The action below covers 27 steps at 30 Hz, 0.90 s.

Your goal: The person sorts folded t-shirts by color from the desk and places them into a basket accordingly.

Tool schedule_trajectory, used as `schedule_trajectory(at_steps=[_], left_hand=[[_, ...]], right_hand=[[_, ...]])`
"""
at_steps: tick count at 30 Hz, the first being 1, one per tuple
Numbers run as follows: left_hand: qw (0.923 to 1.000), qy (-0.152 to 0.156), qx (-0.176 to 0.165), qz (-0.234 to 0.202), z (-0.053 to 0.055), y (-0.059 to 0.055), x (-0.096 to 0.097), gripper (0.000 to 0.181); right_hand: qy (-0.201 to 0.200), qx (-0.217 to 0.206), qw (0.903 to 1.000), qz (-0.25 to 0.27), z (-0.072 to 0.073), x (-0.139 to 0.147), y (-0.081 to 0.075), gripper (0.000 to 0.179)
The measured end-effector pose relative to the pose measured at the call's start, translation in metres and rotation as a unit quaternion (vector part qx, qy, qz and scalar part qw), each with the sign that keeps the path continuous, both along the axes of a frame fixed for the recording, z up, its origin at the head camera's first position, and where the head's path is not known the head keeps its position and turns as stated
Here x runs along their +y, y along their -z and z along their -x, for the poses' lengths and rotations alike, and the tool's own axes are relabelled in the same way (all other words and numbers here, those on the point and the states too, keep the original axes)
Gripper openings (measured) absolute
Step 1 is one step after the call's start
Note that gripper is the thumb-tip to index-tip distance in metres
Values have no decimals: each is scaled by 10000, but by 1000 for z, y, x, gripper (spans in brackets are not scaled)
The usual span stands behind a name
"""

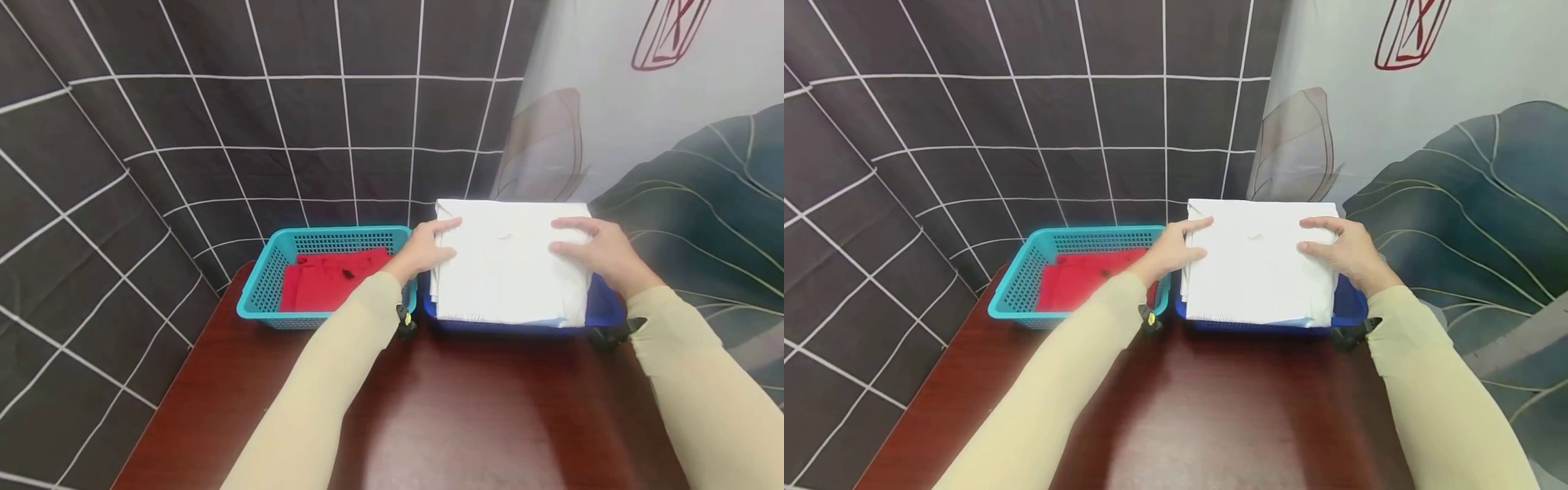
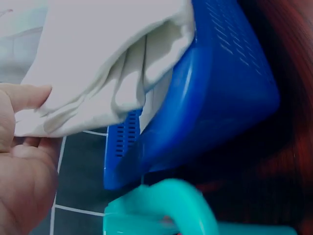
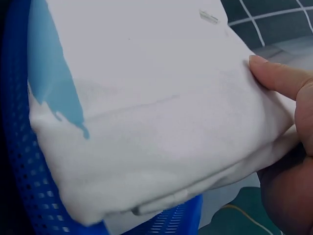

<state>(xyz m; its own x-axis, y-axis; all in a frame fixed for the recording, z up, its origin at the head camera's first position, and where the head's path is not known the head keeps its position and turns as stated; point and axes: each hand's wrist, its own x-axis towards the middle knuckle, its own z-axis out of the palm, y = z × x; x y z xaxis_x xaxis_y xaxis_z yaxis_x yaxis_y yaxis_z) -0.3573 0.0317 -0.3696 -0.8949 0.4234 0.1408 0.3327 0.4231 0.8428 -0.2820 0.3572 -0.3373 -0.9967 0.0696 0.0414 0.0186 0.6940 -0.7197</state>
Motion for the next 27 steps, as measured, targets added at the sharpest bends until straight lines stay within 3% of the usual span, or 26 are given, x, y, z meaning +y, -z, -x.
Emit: schedule_trajectory(at_steps=[5,12,17,21,27], left_hand=[[9999,-139,39,-37,5,-1,12,64],[9992,-309,-18,-244,3,-4,26,66],[9961,-200,-561,-651,3,1,26,65],[9863,-32,-1136,-1198,4,4,23,64],[9817,-41,-1544,-1115,3,15,21,64]], right_hand=[[116,-89,9996,249,9,4,-2,78],[152,79,9987,474,16,11,-3,73],[49,-122,9990,438,18,13,-3,76],[-42,-352,9989,304,18,13,-7,81],[-230,-557,9980,206,18,13,1,80]])
